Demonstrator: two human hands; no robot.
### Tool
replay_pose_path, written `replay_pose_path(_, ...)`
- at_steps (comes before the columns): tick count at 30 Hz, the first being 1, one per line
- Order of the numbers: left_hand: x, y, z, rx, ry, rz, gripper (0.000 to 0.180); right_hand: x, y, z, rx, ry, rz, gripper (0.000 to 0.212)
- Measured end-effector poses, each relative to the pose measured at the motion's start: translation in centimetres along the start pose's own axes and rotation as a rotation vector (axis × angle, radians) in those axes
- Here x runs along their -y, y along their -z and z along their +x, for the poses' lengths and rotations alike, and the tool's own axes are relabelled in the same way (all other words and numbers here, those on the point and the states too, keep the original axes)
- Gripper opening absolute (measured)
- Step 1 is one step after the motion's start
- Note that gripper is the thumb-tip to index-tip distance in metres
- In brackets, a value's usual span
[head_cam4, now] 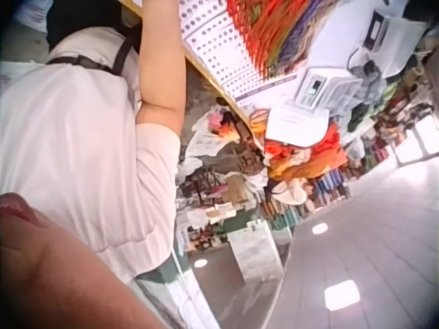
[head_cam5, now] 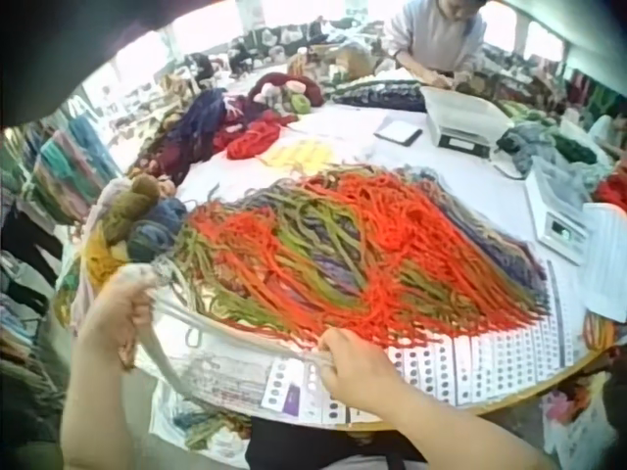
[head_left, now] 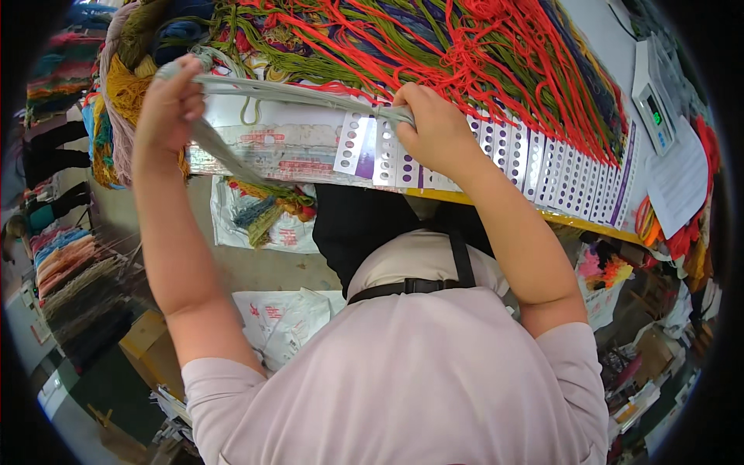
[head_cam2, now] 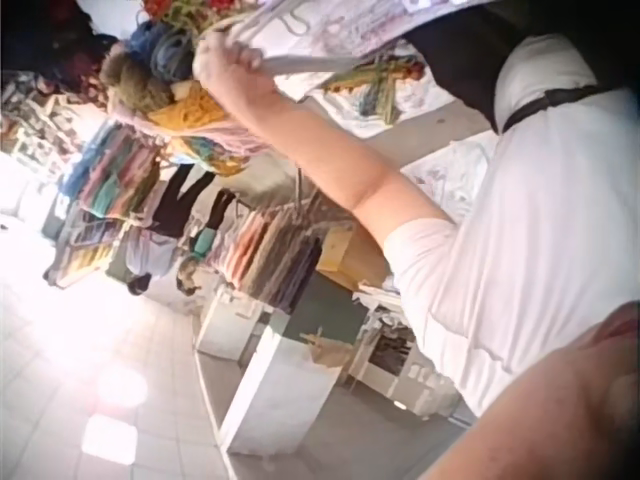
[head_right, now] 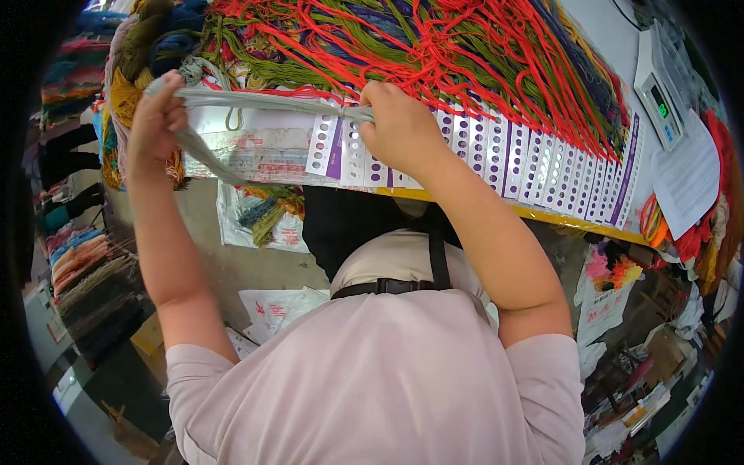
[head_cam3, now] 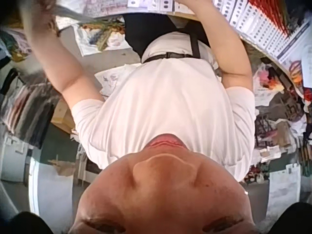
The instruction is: Sort bunches of colored embroidery strings using a measurement template on a workshop table.
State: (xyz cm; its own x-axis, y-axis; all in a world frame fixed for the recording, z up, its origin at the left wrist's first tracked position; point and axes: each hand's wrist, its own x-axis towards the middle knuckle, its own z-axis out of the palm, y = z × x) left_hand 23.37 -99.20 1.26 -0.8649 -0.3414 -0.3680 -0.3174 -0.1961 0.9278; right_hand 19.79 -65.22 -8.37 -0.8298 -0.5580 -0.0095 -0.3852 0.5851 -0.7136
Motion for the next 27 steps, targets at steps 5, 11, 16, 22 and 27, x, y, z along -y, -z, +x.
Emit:
replay_pose_path(5,-7.9,8.2,3.8,-0.172,-0.258,-0.204,0.014,0.5,-0.6,0.1,-0.011,0.035,0.013,0.02)
replay_pose_path(11,-6.2,2.2,4.3,-0.406,-0.62,0.411,0.026,1.3,0.3,0.3,0.009,-0.092,0.389,0.016)
replay_pose_path(16,2.8,-6.0,-1.4,-0.076,-0.515,0.343,0.023,-0.3,5.8,-1.0,-0.139,0.018,0.251,0.032)
replay_pose_path(22,11.5,-10.9,-7.4,0.382,-0.741,0.77,0.018,-1.6,5.9,1.8,0.149,0.359,-0.352,0.028)
replay_pose_path(27,13.7,-12.0,-9.7,0.335,-0.78,0.933,0.023,-3.1,6.3,3.6,0.081,0.157,-0.025,0.007)
